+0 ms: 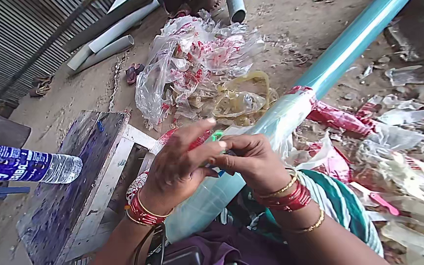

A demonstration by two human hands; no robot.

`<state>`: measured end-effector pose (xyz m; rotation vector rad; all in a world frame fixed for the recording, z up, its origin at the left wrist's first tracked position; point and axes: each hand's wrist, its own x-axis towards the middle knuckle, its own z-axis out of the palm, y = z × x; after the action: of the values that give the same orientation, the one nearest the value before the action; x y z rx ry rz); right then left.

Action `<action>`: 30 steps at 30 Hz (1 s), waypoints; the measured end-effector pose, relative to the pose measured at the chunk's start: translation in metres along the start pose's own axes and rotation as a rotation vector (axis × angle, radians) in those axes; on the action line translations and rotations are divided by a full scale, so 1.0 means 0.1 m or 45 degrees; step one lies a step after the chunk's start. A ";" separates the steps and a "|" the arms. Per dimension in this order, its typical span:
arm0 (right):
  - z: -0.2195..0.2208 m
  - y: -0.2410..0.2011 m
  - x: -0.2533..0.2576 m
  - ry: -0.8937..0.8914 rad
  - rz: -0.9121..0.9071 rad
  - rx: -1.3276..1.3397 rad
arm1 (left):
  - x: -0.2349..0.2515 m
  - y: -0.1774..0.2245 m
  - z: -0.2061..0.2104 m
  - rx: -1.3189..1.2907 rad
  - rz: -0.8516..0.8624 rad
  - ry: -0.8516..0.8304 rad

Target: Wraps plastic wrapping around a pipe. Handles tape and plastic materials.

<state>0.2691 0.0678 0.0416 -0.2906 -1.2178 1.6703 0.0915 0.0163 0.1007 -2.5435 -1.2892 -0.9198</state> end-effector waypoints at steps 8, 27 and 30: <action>0.00 0.00 0.00 -0.072 -0.058 -0.163 | 0.05 -0.01 -0.08 -0.380 -0.175 -0.042; 0.13 0.13 -0.08 0.239 -0.146 -0.416 | 0.03 0.13 -0.11 -0.698 -0.702 0.248; 0.16 0.11 -0.11 0.282 -0.198 -0.524 | 0.03 0.16 -0.14 -0.677 -0.686 0.227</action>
<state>0.2565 0.0495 0.0361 -0.6009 -1.3699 1.2105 0.0984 0.0030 0.1160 -2.3894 -1.9248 -1.7555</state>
